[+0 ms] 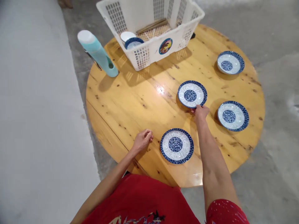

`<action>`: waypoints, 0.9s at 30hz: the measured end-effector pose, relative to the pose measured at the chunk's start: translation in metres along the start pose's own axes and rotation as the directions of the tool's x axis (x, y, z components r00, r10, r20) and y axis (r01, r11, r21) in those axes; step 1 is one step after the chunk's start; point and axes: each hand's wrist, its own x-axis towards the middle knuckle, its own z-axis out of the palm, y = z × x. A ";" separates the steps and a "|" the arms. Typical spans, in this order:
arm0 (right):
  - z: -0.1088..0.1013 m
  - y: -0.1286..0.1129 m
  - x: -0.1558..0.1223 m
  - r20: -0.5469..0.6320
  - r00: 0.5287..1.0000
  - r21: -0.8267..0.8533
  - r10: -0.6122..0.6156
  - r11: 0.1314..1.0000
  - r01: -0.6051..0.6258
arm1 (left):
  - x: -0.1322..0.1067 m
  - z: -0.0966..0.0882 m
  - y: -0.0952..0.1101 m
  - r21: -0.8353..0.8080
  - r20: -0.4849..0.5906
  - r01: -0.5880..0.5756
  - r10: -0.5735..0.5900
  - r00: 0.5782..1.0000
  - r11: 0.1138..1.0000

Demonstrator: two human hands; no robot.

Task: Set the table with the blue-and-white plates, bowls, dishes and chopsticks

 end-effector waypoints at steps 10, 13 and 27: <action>0.011 0.014 -0.062 0.160 0.985 -0.093 -0.071 0.992 0.086 | 0.020 -0.015 0.003 -0.134 -0.060 -0.028 0.020 0.998 0.991; 0.029 0.019 -0.102 0.304 0.947 -0.087 -0.104 0.987 0.137 | 0.030 -0.030 0.001 -0.232 -0.129 -0.008 -0.022 0.991 0.973; 0.170 0.024 -0.218 0.604 0.793 -0.071 -0.078 0.986 0.152 | 0.061 -0.153 -0.024 -0.181 -0.464 -0.075 -0.018 0.886 0.981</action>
